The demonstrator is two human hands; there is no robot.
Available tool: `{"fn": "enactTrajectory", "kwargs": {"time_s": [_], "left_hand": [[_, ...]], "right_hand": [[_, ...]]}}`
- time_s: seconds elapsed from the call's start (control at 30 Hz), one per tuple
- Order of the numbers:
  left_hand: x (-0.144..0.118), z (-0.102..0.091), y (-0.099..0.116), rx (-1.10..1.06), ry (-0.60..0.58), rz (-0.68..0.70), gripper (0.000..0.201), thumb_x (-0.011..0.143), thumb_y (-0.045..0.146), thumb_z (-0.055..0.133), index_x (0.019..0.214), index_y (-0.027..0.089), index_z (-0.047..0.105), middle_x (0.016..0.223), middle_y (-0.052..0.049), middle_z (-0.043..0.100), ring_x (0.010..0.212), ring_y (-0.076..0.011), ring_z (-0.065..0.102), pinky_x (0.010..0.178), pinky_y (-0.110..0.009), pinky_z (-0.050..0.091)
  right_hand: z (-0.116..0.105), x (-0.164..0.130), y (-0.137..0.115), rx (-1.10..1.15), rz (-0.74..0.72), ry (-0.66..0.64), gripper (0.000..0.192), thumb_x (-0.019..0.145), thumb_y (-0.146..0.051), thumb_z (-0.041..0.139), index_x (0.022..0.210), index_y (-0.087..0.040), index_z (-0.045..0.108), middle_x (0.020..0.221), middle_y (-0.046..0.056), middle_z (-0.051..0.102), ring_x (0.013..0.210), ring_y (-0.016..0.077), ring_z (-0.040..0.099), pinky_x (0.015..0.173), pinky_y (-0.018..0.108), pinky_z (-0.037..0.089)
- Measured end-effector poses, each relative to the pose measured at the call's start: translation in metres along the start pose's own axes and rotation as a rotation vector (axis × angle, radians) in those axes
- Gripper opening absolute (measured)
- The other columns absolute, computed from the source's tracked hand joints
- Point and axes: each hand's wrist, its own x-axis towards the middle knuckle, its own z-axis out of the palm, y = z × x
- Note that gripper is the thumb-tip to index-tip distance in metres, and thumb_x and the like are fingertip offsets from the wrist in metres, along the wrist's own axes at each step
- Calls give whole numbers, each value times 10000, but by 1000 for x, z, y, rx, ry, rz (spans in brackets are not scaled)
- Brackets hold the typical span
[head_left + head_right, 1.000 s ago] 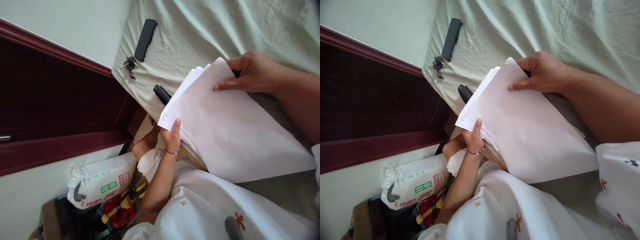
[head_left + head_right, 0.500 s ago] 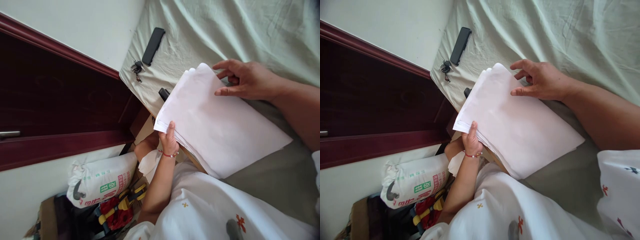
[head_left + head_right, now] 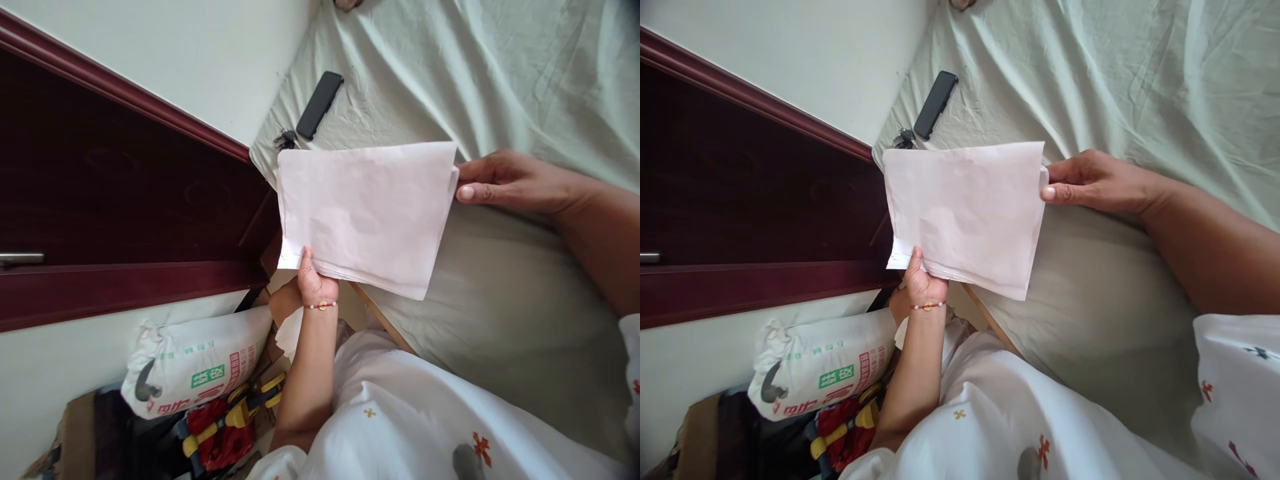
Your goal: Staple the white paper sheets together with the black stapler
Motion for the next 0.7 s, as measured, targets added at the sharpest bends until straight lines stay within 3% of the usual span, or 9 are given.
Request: {"fn": "enactTrajectory", "kwargs": {"time_s": [0.07, 0.13, 0.27, 0.37, 0.43, 0.5, 0.6, 0.7], "left_hand": [[-5, 8, 3, -17, -60, -25, 339, 862, 449, 714, 1077, 191, 761, 1249, -121, 763, 1386, -272, 582, 1139, -421, 513], [-13, 17, 2, -43, -100, -44, 329, 875, 446, 703, 1073, 189, 759, 1276, -118, 752, 1387, -271, 580, 1146, -421, 508], [-24, 28, -5, -58, -113, -69, 249, 841, 345, 751, 1038, 193, 751, 1287, -101, 746, 1372, -250, 594, 1137, -382, 511], [-25, 24, -6, 5, -150, -28, 314, 725, 262, 849, 1019, 213, 749, 1239, -83, 761, 1325, -249, 630, 1119, -375, 512], [-21, 16, 0, 40, -240, 70, 389, 663, 280, 905, 1018, 241, 749, 1177, -57, 775, 1253, -238, 671, 1092, -373, 522], [-14, 6, 8, 56, -320, 180, 423, 611, 331, 951, 977, 276, 747, 1033, -7, 788, 1101, -197, 726, 1030, -347, 551], [-7, -5, 18, 134, -318, 277, 382, 531, 385, 993, 757, 259, 712, 721, 55, 723, 811, -148, 735, 911, -312, 589], [-7, -4, 19, 275, -350, 316, 357, 562, 430, 976, 731, 237, 727, 764, 13, 757, 889, -203, 751, 965, -367, 582]], "right_hand": [[-1, 1, 5, 29, -30, -135, 580, 826, -707, 669, 1132, -228, 784, 1103, 42, 784, 1152, 297, 678, 1054, 426, 502], [-1, 0, 10, 14, -18, -145, 547, 824, -676, 693, 1111, -220, 788, 1099, 53, 787, 1133, 305, 688, 1046, 449, 518], [5, -2, 15, 128, 36, 97, 474, 713, -499, 864, 1099, -236, 783, 1126, 58, 789, 1074, 308, 711, 952, 485, 596], [11, -2, 12, 298, 11, 288, 398, 666, -364, 913, 1027, -250, 791, 1175, 44, 781, 1129, 304, 700, 1024, 534, 569], [12, -2, 9, 385, -40, 357, 326, 634, -329, 928, 920, -248, 794, 1161, 30, 786, 1160, 312, 692, 1070, 570, 534], [12, -3, 4, 428, -70, 393, 343, 589, -356, 945, 880, -258, 792, 1164, 11, 784, 1191, 338, 682, 1068, 612, 521], [11, -5, -1, 436, -47, 402, 432, 518, -464, 960, 876, -285, 799, 1160, -6, 785, 1196, 375, 680, 1008, 640, 544], [10, -7, 0, 456, -32, 370, 499, 479, -507, 967, 904, -304, 802, 1118, -12, 795, 1167, 376, 696, 983, 619, 561]]}}
